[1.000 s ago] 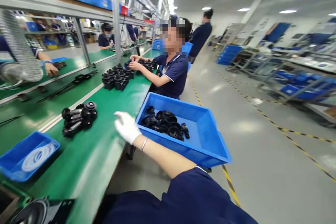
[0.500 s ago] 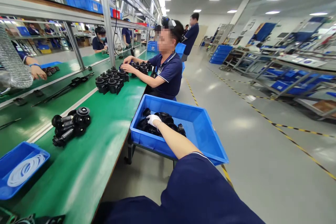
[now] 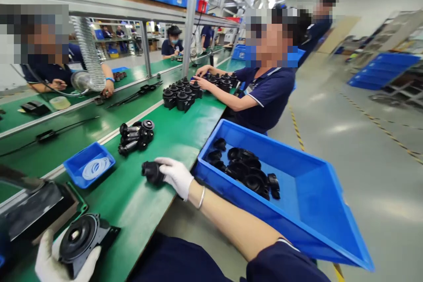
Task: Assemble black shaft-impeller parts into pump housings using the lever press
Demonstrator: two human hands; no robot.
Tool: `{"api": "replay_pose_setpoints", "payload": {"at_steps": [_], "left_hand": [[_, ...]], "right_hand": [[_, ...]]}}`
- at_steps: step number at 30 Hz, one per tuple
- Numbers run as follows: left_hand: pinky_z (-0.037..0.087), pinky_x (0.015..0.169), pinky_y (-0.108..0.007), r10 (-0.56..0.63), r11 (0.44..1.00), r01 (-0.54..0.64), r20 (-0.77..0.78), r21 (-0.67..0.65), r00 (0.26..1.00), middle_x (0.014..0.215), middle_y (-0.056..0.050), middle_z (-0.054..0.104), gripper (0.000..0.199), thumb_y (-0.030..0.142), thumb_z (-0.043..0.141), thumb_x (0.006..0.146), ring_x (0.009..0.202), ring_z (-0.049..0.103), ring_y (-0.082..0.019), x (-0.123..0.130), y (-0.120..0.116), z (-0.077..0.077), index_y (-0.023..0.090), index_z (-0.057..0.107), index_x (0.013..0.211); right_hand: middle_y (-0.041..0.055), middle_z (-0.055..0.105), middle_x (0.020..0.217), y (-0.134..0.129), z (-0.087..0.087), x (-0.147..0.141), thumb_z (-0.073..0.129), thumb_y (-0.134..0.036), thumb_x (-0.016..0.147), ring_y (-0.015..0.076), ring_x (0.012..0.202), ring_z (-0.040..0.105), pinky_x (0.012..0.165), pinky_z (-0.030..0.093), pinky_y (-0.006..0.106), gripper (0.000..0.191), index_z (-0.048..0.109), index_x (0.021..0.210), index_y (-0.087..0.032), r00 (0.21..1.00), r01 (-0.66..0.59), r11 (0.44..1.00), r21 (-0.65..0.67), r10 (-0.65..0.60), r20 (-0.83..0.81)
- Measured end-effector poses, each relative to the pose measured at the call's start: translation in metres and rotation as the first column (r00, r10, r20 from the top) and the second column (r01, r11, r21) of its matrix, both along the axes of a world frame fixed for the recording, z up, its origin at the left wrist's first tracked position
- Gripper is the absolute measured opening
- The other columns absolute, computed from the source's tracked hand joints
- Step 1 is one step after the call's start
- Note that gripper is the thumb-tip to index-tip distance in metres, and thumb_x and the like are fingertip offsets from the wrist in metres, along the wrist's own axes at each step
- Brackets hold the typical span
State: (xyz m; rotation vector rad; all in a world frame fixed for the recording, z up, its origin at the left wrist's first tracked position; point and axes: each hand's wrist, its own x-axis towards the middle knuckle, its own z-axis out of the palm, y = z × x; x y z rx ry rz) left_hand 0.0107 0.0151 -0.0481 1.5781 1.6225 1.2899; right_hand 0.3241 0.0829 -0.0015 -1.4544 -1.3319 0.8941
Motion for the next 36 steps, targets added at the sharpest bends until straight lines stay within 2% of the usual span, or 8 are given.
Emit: {"api": "replay_pose_setpoints", "payload": {"at_steps": [4, 7, 10, 16, 21, 26, 34, 36], "left_hand": [[0.049, 0.1, -0.052, 0.001, 0.999, 0.002, -0.076, 0.04, 0.997, 0.116, -0.014, 0.06, 0.11, 0.043, 0.08, 0.064, 0.104, 0.065, -0.031, -0.018, -0.001, -0.001, 0.014, 0.017, 0.15], [0.044, 0.106, -0.052, -0.004, 0.999, 0.01, -0.153, 0.039, 0.988, 0.127, -0.016, 0.056, 0.107, 0.044, 0.077, 0.067, 0.116, 0.06, -0.032, -0.028, -0.009, 0.001, 0.016, 0.017, 0.151], [0.036, 0.111, -0.055, -0.03, 0.999, 0.038, -0.213, 0.033, 0.976, 0.138, -0.018, 0.049, 0.104, 0.041, 0.074, 0.073, 0.126, 0.053, -0.034, -0.034, -0.015, -0.002, 0.018, 0.012, 0.153], [0.034, 0.11, -0.059, -0.115, 0.992, 0.124, -0.191, 0.036, 0.975, 0.145, -0.02, 0.041, 0.112, 0.034, 0.077, 0.071, 0.131, 0.048, -0.036, -0.043, -0.018, -0.017, 0.022, 0.003, 0.154], [0.03, 0.112, -0.06, -0.127, 0.991, 0.122, -0.124, -0.047, 0.984, 0.148, -0.019, 0.038, 0.114, 0.035, 0.078, 0.071, 0.135, 0.043, -0.037, -0.042, -0.023, -0.011, 0.025, 0.001, 0.154], [0.03, 0.112, -0.061, -0.153, 0.987, 0.15, -0.052, -0.062, 0.987, 0.149, -0.02, 0.038, 0.111, 0.033, 0.076, 0.074, 0.135, 0.044, -0.037, -0.038, -0.024, -0.003, 0.025, -0.001, 0.154], [0.041, 0.107, -0.059, -0.172, 0.98, 0.157, -0.12, -0.126, 0.978, 0.148, -0.023, 0.038, 0.102, 0.031, 0.071, 0.076, 0.133, 0.046, -0.038, -0.032, -0.022, 0.01, 0.02, 0.005, 0.152], [0.04, 0.108, -0.059, -0.178, 0.977, 0.163, -0.107, -0.137, 0.978, 0.148, -0.025, 0.038, 0.1, 0.029, 0.072, 0.073, 0.134, 0.045, -0.039, -0.03, -0.021, 0.014, 0.017, 0.011, 0.151]], "right_hand": [[0.0071, 0.073, 0.095, -0.007, -0.021, -0.047, 0.043, -0.028, 0.091, 0.0178, 0.072, 0.072, 0.057, 0.057, 0.028, 0.04, 0.057, 0.126, -0.015, 0.986, -0.168, 0.981, -0.094, 0.169, 0.006], [-0.0007, 0.069, 0.069, -0.012, -0.017, -0.043, 0.052, -0.03, 0.088, 0.0154, 0.053, 0.065, 0.05, 0.052, 0.026, 0.035, 0.063, 0.12, -0.021, 0.966, -0.207, 0.965, -0.164, 0.228, 0.12], [-0.0015, 0.065, 0.06, -0.007, -0.001, -0.03, 0.064, -0.032, 0.081, 0.0179, 0.055, 0.063, 0.06, 0.052, 0.03, 0.022, 0.072, 0.1, -0.024, 0.932, -0.201, 0.962, -0.187, 0.246, 0.266], [0.0069, 0.071, 0.097, 0.019, 0.024, -0.017, 0.05, -0.034, 0.09, 0.0237, 0.09, 0.067, 0.089, 0.052, 0.042, 0.036, 0.064, 0.12, -0.021, 0.908, -0.133, 0.987, -0.091, 0.158, 0.389], [0.0137, 0.047, 0.144, 0.027, 0.017, -0.036, 0.061, -0.032, 0.082, 0.0268, 0.13, 0.049, 0.111, 0.038, 0.048, 0.06, 0.046, 0.139, -0.02, 0.852, -0.368, 0.93, 0.0, 0.337, 0.399], [0.0199, 0.023, 0.157, 0.03, 0.003, -0.066, 0.082, -0.035, 0.061, 0.0343, 0.141, 0.032, 0.114, 0.033, 0.05, 0.098, 0.036, 0.146, -0.017, 0.705, -0.536, 0.837, -0.106, 0.513, 0.49], [0.0147, 0.054, 0.129, 0.052, -0.015, -0.073, 0.073, -0.031, 0.073, 0.0295, 0.12, 0.051, 0.104, 0.042, 0.049, 0.039, 0.065, 0.109, -0.019, 0.636, -0.638, 0.767, 0.074, 0.471, 0.611], [0.014, 0.057, 0.121, 0.058, -0.011, -0.077, 0.07, -0.034, 0.076, 0.0299, 0.115, 0.054, 0.102, 0.043, 0.049, 0.031, 0.067, 0.103, -0.019, 0.659, -0.611, 0.787, 0.083, 0.447, 0.605]]}}
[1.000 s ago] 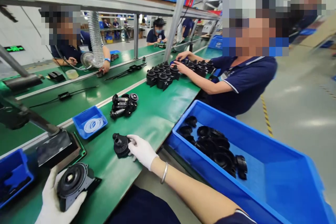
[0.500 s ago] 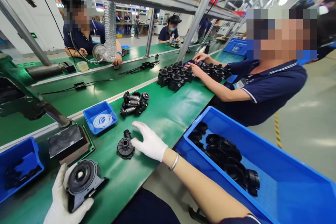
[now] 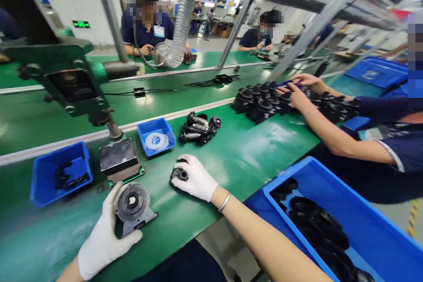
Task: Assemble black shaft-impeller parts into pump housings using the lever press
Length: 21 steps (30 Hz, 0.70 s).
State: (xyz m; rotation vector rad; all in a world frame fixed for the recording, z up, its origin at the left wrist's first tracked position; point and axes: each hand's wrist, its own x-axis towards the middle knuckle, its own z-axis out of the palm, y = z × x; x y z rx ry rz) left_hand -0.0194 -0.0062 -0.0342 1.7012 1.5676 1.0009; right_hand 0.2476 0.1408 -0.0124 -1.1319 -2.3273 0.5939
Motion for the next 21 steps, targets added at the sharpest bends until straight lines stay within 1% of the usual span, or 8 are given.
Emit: {"api": "replay_pose_setpoints", "payload": {"at_steps": [2, 4, 7, 9, 11, 14, 17, 21], "left_hand": [[0.038, 0.11, -0.059, -0.016, 1.0, 0.016, 0.029, -0.001, 0.999, 0.148, -0.025, 0.038, 0.1, 0.029, 0.074, 0.069, 0.135, 0.043, -0.04, 0.001, 0.001, 0.002, 0.015, 0.015, 0.149], [0.035, 0.112, -0.058, -0.035, 0.999, 0.036, 0.069, -0.009, 0.997, 0.148, -0.025, 0.038, 0.104, 0.031, 0.076, 0.067, 0.137, 0.041, -0.039, 0.0, 0.003, 0.005, 0.013, 0.015, 0.149], [0.033, 0.114, -0.057, -0.058, 0.996, 0.066, 0.14, -0.052, 0.988, 0.148, -0.022, 0.038, 0.11, 0.03, 0.08, 0.062, 0.137, 0.04, -0.038, 0.0, 0.006, 0.014, 0.015, 0.014, 0.148], [0.036, 0.113, -0.054, -0.074, 0.993, 0.091, 0.19, -0.081, 0.979, 0.147, -0.019, 0.04, 0.11, 0.025, 0.081, 0.056, 0.135, 0.042, -0.037, -0.001, 0.008, 0.025, 0.017, 0.019, 0.146], [0.039, 0.111, -0.051, -0.077, 0.99, 0.102, 0.23, -0.101, 0.97, 0.145, -0.015, 0.043, 0.107, 0.02, 0.082, 0.052, 0.133, 0.045, -0.036, -0.001, 0.011, 0.035, 0.02, 0.027, 0.143], [0.041, 0.109, -0.048, -0.07, 0.989, 0.102, 0.27, -0.107, 0.96, 0.141, -0.011, 0.048, 0.1, 0.018, 0.082, 0.05, 0.128, 0.049, -0.034, -0.003, 0.014, 0.046, 0.022, 0.036, 0.138], [0.044, 0.107, -0.045, -0.071, 0.99, 0.105, 0.302, -0.097, 0.951, 0.136, -0.009, 0.053, 0.095, 0.017, 0.082, 0.048, 0.122, 0.054, -0.032, -0.004, 0.016, 0.048, 0.023, 0.04, 0.134], [0.046, 0.103, -0.041, -0.069, 0.991, 0.105, 0.348, -0.084, 0.935, 0.129, -0.006, 0.057, 0.097, 0.015, 0.083, 0.047, 0.115, 0.057, -0.029, -0.005, 0.017, 0.046, 0.024, 0.04, 0.133]], "right_hand": [[0.0129, 0.058, 0.116, 0.003, 0.012, -0.009, 0.063, -0.037, 0.081, 0.0286, 0.111, 0.056, 0.1, 0.044, 0.048, 0.025, 0.067, 0.099, -0.019, 0.996, 0.063, 0.996, -0.062, -0.067, -0.056], [0.0118, 0.058, 0.117, 0.001, 0.033, -0.026, 0.056, -0.036, 0.086, 0.0268, 0.11, 0.058, 0.1, 0.045, 0.046, 0.023, 0.066, 0.1, -0.021, 0.988, 0.065, 0.99, -0.126, -0.081, -0.128], [0.0115, 0.055, 0.122, -0.014, 0.066, -0.057, 0.057, -0.031, 0.084, 0.0265, 0.113, 0.056, 0.101, 0.045, 0.044, 0.022, 0.063, 0.104, -0.022, 0.982, -0.089, 0.992, -0.092, 0.071, -0.175], [0.0125, 0.054, 0.121, -0.027, 0.08, -0.078, 0.06, -0.028, 0.082, 0.0274, 0.114, 0.055, 0.101, 0.046, 0.045, 0.024, 0.062, 0.105, -0.021, 0.97, -0.2, 0.979, -0.043, 0.192, -0.147], [0.0138, 0.052, 0.121, -0.038, 0.084, -0.094, 0.061, -0.028, 0.082, 0.0285, 0.117, 0.052, 0.1, 0.047, 0.047, 0.028, 0.061, 0.108, -0.019, 0.957, -0.277, 0.961, -0.014, 0.274, -0.098], [0.0156, 0.05, 0.123, -0.044, 0.077, -0.108, 0.062, -0.029, 0.082, 0.03, 0.119, 0.049, 0.099, 0.047, 0.05, 0.032, 0.059, 0.112, -0.017, 0.947, -0.319, 0.948, 0.016, 0.319, -0.03], [0.0161, 0.049, 0.124, -0.045, 0.071, -0.113, 0.063, -0.028, 0.081, 0.0305, 0.119, 0.049, 0.098, 0.048, 0.05, 0.034, 0.057, 0.113, -0.017, 0.946, -0.325, 0.945, 0.045, 0.324, 0.015], [0.0166, 0.047, 0.124, -0.045, 0.07, -0.115, 0.064, -0.026, 0.08, 0.0317, 0.118, 0.047, 0.097, 0.047, 0.052, 0.036, 0.057, 0.113, -0.016, 0.938, -0.345, 0.936, 0.074, 0.341, 0.07]]}}
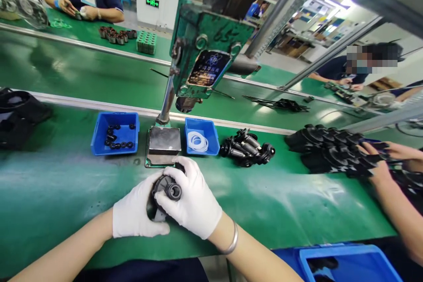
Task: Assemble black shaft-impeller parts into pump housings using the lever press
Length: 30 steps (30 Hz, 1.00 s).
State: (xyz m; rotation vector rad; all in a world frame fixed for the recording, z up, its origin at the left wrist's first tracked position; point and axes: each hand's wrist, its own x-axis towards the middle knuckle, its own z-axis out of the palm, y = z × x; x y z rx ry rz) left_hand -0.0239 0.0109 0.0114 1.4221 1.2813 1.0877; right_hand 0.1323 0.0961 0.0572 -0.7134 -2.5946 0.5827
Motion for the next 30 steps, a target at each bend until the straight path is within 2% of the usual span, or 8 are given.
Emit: {"api": "replay_pose_setpoints", "payload": {"at_steps": [11, 15, 18, 22, 26, 30], "left_hand": [[0.046, 0.105, -0.043, 0.029, 0.999, -0.028, -0.032, 0.037, 0.999, 0.134, -0.007, 0.056, 0.099, 0.024, 0.084, 0.048, 0.117, 0.058, -0.029, 0.001, -0.002, -0.013, 0.025, 0.037, 0.136], [0.042, 0.109, -0.05, 0.062, 0.998, -0.061, -0.11, 0.015, 0.992, 0.143, -0.017, 0.047, 0.117, 0.032, 0.084, 0.049, 0.127, 0.051, -0.036, 0.004, -0.006, -0.024, 0.018, 0.02, 0.146], [0.042, 0.109, -0.052, 0.077, 0.997, -0.075, -0.131, 0.021, 0.988, 0.145, -0.019, 0.045, 0.127, 0.033, 0.083, 0.05, 0.129, 0.05, -0.037, 0.007, -0.008, -0.03, 0.017, 0.006, 0.151], [0.046, 0.105, -0.049, 0.096, 0.982, -0.076, -0.109, 0.174, 0.989, 0.138, -0.015, 0.05, 0.118, 0.028, 0.08, 0.056, 0.122, 0.055, -0.034, 0.009, -0.007, -0.034, 0.021, 0.009, 0.15], [0.048, 0.103, -0.046, 0.121, 0.912, -0.058, -0.134, 0.405, 0.984, 0.135, -0.012, 0.046, 0.099, 0.019, 0.075, 0.059, 0.123, 0.052, -0.031, 0.014, -0.004, -0.035, 0.026, 0.024, 0.144], [0.045, 0.106, -0.047, 0.2, 0.872, -0.108, -0.146, 0.477, 0.969, 0.138, -0.013, 0.042, 0.088, 0.013, 0.069, 0.064, 0.13, 0.047, -0.03, 0.02, -0.003, -0.031, 0.024, 0.028, 0.141]], "right_hand": [[0.0166, 0.047, 0.124, 0.002, 0.003, -0.001, 0.063, -0.027, 0.083, 0.0317, 0.118, 0.047, 0.098, 0.047, 0.052, 0.038, 0.054, 0.118, -0.015, 0.995, -0.053, 0.998, 0.036, 0.05, 0.084], [0.0168, 0.046, 0.125, 0.0, 0.002, -0.002, 0.062, -0.028, 0.084, 0.0322, 0.118, 0.047, 0.097, 0.048, 0.053, 0.037, 0.055, 0.117, -0.015, 0.995, -0.04, 0.999, 0.037, 0.037, 0.094], [0.0176, 0.046, 0.126, -0.001, -0.002, -0.001, 0.061, -0.029, 0.084, 0.033, 0.119, 0.046, 0.097, 0.048, 0.054, 0.038, 0.055, 0.118, -0.015, 0.996, -0.036, 0.998, 0.055, 0.031, 0.089], [0.019, 0.046, 0.126, -0.002, -0.007, -0.001, 0.059, -0.03, 0.084, 0.0337, 0.12, 0.047, 0.097, 0.048, 0.054, 0.037, 0.056, 0.116, -0.013, 0.998, -0.026, 0.996, 0.084, 0.021, 0.057], [0.0191, 0.048, 0.125, -0.003, -0.01, -0.001, 0.06, -0.03, 0.083, 0.0338, 0.121, 0.048, 0.099, 0.048, 0.054, 0.037, 0.055, 0.116, -0.013, 1.0, 0.001, 0.996, 0.092, -0.003, 0.024], [0.0195, 0.048, 0.127, -0.005, -0.014, -0.001, 0.058, -0.027, 0.082, 0.0327, 0.122, 0.049, 0.099, 0.049, 0.054, 0.053, 0.044, 0.132, -0.013, 0.998, 0.029, 0.994, 0.106, -0.023, -0.05]]}}
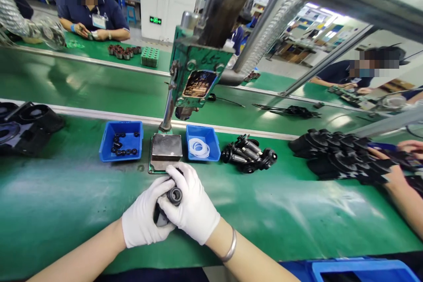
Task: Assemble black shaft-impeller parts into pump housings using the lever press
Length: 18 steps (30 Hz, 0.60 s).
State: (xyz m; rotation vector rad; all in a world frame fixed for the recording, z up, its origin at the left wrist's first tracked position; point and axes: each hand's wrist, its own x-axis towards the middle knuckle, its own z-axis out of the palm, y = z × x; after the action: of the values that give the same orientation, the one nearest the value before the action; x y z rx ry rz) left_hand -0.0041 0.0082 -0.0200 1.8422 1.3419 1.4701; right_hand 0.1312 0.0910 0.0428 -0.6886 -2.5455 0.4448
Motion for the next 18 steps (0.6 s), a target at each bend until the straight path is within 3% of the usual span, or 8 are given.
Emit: {"api": "replay_pose_setpoints", "payload": {"at_steps": [6, 10, 12, 14, 16, 18], "left_hand": [[0.045, 0.106, -0.05, 0.045, 0.998, -0.045, 0.001, -0.033, 0.999, 0.133, -0.013, 0.049, 0.083, 0.01, 0.066, 0.061, 0.124, 0.052, -0.03, 0.005, -0.003, 0.003, 0.023, 0.034, 0.136], [0.046, 0.104, -0.053, 0.072, 0.994, -0.078, -0.074, -0.082, 0.995, 0.13, -0.012, 0.052, 0.08, 0.013, 0.067, 0.061, 0.12, 0.055, -0.032, -0.005, -0.008, 0.025, 0.025, 0.036, 0.133], [0.045, 0.105, -0.053, 0.118, 0.99, -0.126, -0.105, -0.069, 0.987, 0.131, -0.013, 0.052, 0.078, 0.015, 0.069, 0.063, 0.121, 0.055, -0.033, -0.016, -0.005, 0.047, 0.025, 0.036, 0.133], [0.044, 0.107, -0.052, 0.18, 0.981, -0.187, -0.108, -0.05, 0.978, 0.133, -0.013, 0.052, 0.077, 0.019, 0.07, 0.065, 0.121, 0.056, -0.032, -0.029, 0.007, 0.072, 0.023, 0.036, 0.134], [0.042, 0.108, -0.051, 0.209, 0.975, -0.214, -0.097, -0.051, 0.973, 0.132, -0.014, 0.054, 0.075, 0.023, 0.071, 0.066, 0.121, 0.057, -0.032, -0.042, 0.026, 0.091, 0.021, 0.037, 0.133], [0.041, 0.109, -0.052, 0.179, 0.98, -0.184, -0.068, -0.077, 0.982, 0.129, -0.014, 0.057, 0.073, 0.027, 0.071, 0.066, 0.12, 0.058, -0.031, -0.052, 0.05, 0.101, 0.018, 0.038, 0.131]], "right_hand": [[0.0197, 0.049, 0.129, -0.001, -0.006, 0.0, 0.06, -0.025, 0.078, 0.0327, 0.125, 0.048, 0.103, 0.046, 0.054, 0.067, 0.038, 0.14, -0.013, 0.998, -0.009, 1.0, -0.013, 0.008, -0.061], [0.0213, 0.045, 0.141, 0.018, 0.015, 0.015, 0.056, -0.043, 0.088, 0.0327, 0.132, 0.044, 0.107, 0.043, 0.053, 0.066, 0.037, 0.143, -0.012, 0.987, -0.136, 0.987, -0.083, 0.127, -0.103], [0.0182, 0.045, 0.144, 0.037, 0.042, 0.025, 0.045, -0.048, 0.096, 0.0301, 0.132, 0.046, 0.108, 0.042, 0.051, 0.057, 0.039, 0.143, -0.017, 0.971, -0.094, 0.989, -0.112, 0.067, -0.228], [0.0149, 0.048, 0.143, 0.06, 0.08, 0.031, 0.039, -0.05, 0.1, 0.027, 0.128, 0.052, 0.108, 0.044, 0.049, 0.051, 0.043, 0.141, -0.021, 0.908, 0.009, 0.992, -0.127, -0.061, -0.415], [0.0122, 0.052, 0.14, 0.085, 0.127, 0.026, 0.042, -0.049, 0.1, 0.0246, 0.127, 0.054, 0.111, 0.042, 0.048, 0.047, 0.047, 0.137, -0.022, 0.795, 0.078, 0.994, -0.073, -0.106, -0.597], [0.0107, 0.051, 0.142, 0.112, 0.182, 0.009, 0.05, -0.043, 0.098, 0.0223, 0.13, 0.052, 0.111, 0.042, 0.043, 0.044, 0.048, 0.136, -0.021, 0.678, 0.077, 0.997, -0.001, -0.053, -0.733]]}}
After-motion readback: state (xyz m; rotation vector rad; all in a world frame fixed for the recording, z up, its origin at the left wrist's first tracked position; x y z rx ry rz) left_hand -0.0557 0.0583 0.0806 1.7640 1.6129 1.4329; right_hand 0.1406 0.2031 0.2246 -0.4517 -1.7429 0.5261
